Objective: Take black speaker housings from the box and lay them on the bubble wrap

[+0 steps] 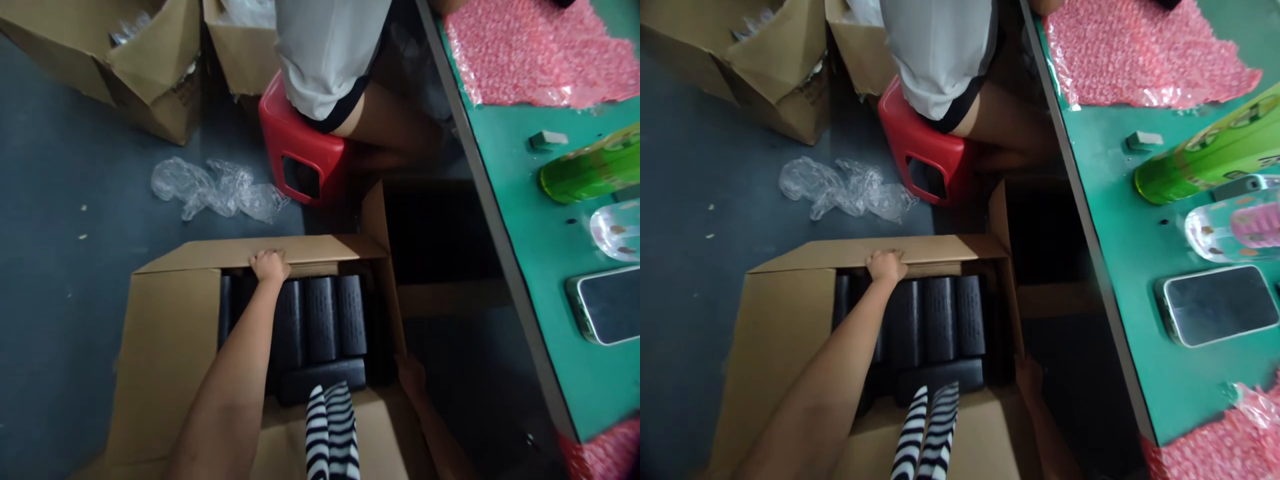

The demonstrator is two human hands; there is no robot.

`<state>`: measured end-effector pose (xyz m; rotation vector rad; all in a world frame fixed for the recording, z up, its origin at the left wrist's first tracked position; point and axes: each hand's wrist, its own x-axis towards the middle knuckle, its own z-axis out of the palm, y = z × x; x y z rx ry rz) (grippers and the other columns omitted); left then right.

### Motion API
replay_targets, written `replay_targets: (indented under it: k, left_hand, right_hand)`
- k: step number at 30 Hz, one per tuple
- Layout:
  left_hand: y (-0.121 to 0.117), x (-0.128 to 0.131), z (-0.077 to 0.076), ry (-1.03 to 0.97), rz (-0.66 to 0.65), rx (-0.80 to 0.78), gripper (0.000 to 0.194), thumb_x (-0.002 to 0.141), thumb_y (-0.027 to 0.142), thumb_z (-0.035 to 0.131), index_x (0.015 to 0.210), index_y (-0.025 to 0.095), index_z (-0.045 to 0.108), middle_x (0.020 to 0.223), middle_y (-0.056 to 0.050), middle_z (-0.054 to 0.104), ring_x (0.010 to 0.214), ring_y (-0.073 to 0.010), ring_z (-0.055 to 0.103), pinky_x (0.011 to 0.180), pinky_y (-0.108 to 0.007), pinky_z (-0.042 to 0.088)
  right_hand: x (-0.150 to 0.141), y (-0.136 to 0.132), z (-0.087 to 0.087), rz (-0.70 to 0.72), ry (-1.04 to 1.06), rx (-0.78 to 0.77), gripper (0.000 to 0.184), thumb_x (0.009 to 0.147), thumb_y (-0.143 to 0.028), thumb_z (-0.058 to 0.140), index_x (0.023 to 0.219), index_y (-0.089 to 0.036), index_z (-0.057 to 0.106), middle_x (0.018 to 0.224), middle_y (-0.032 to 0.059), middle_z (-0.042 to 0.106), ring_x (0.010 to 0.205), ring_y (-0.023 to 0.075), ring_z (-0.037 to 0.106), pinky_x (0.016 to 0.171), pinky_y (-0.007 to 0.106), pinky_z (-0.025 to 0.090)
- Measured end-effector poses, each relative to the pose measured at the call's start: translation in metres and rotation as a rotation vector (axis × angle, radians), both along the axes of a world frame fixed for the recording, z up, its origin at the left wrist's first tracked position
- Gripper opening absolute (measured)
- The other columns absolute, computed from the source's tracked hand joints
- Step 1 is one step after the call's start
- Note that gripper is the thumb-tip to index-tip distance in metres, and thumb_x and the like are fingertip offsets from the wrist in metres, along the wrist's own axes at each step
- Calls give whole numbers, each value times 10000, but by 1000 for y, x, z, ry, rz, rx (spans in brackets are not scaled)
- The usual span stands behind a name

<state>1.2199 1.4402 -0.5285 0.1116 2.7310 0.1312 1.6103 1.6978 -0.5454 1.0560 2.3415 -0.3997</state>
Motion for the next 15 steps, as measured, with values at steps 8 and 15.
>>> replay_targets:
  k: [8, 15]
  left_hand:
    - [-25, 116, 21, 23, -115, 128, 632, 874, 301, 315, 1460, 140, 140, 1540, -166, 3, 1420, -311, 69, 1120, -531, 138]
    - [-153, 210, 80, -256, -197, -138, 526, 813, 163, 338, 1311, 202, 502, 1345, -150, 489, 1342, -241, 344, 1171, -315, 189]
  right_hand:
    - [17, -2, 6, -28, 39, -44, 566, 903, -426, 264, 1151, 18, 513, 1037, 258, 600, 997, 340, 586, 814, 401, 466]
    - [103, -78, 50, 325, 210, -143, 704, 838, -564, 364, 1385, -124, 310, 1392, 217, 347, 1299, 375, 301, 1025, 516, 314]
